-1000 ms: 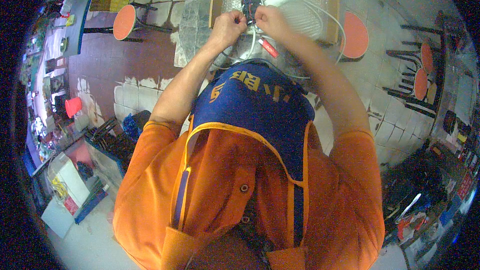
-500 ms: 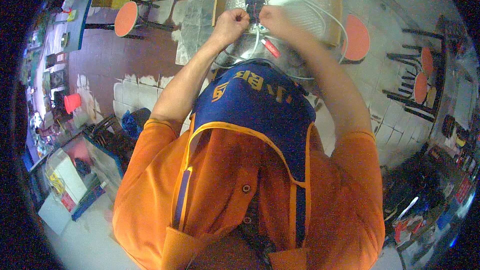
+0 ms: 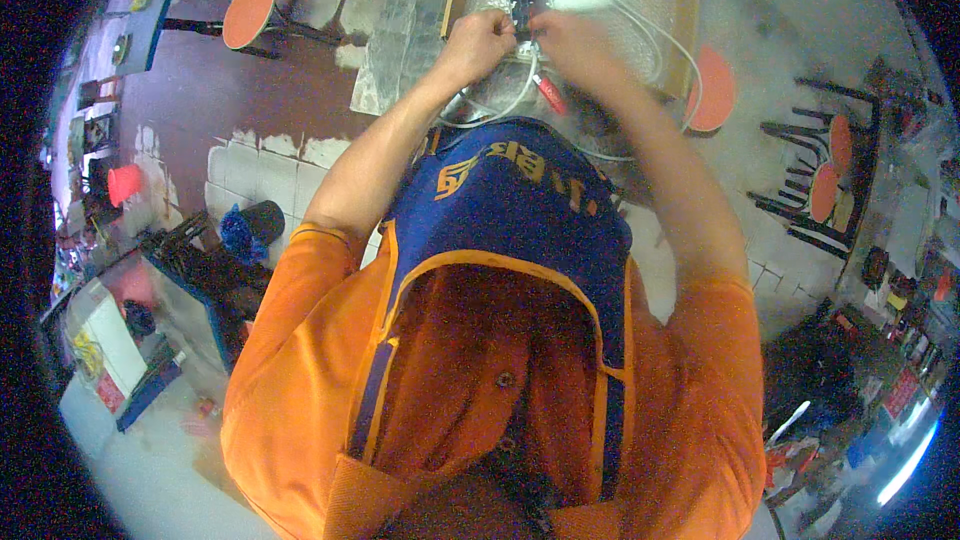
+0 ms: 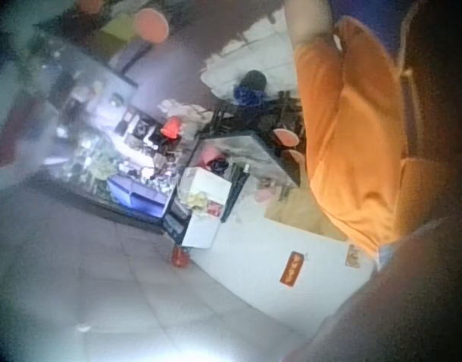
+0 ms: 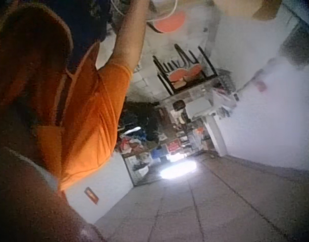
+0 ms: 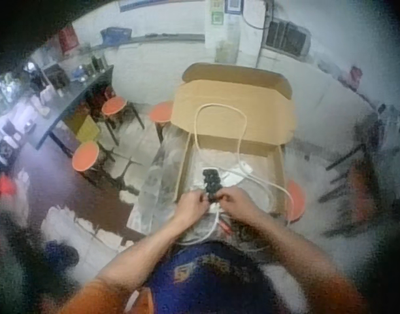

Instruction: The person repairs a white power strip cord by stripping the outer sheath, twisting the internal wires, and wrapping the connection with black electrical tape. The person uses a red-handled tool to strip the cord and then secures the taped joint.

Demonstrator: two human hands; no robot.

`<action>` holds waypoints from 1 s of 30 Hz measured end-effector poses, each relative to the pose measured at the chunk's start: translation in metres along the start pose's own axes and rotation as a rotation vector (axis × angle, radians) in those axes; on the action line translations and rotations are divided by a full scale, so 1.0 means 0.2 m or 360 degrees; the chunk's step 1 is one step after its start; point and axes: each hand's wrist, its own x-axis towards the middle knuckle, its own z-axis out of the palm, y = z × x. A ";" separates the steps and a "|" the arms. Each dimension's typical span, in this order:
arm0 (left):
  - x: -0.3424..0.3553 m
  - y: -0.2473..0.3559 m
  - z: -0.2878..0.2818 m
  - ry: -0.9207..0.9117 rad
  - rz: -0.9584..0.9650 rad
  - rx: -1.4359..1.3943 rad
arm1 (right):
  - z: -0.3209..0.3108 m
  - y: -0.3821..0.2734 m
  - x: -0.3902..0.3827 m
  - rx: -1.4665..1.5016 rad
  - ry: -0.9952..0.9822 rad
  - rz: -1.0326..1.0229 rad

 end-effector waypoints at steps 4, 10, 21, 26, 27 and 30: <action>0.03 -0.01 0.01 -0.0065 -0.0052 -0.0043 | -0.01 -0.02 -0.03 -0.0076 -0.0032 -0.0028; 0.06 -0.04 -0.01 -0.0207 0.0007 -0.0212 | -0.02 -0.07 -0.10 -0.0015 0.0011 0.0072; 0.09 -0.06 0.04 -0.0192 0.0040 -0.0163 | 0.03 -0.05 -0.14 0.0315 0.0157 0.0188; 0.10 -0.02 0.05 -0.0162 -0.0046 -0.0129 | 0.03 -0.01 -0.10 0.0520 0.0196 0.0415; 0.10 -0.02 0.05 -0.0172 -0.0054 -0.0143 | 0.02 0.01 -0.09 0.0477 0.0178 0.0455; 0.10 -0.03 0.04 -0.0183 -0.0100 -0.0170 | -0.01 -0.02 -0.04 0.0367 0.0057 0.0522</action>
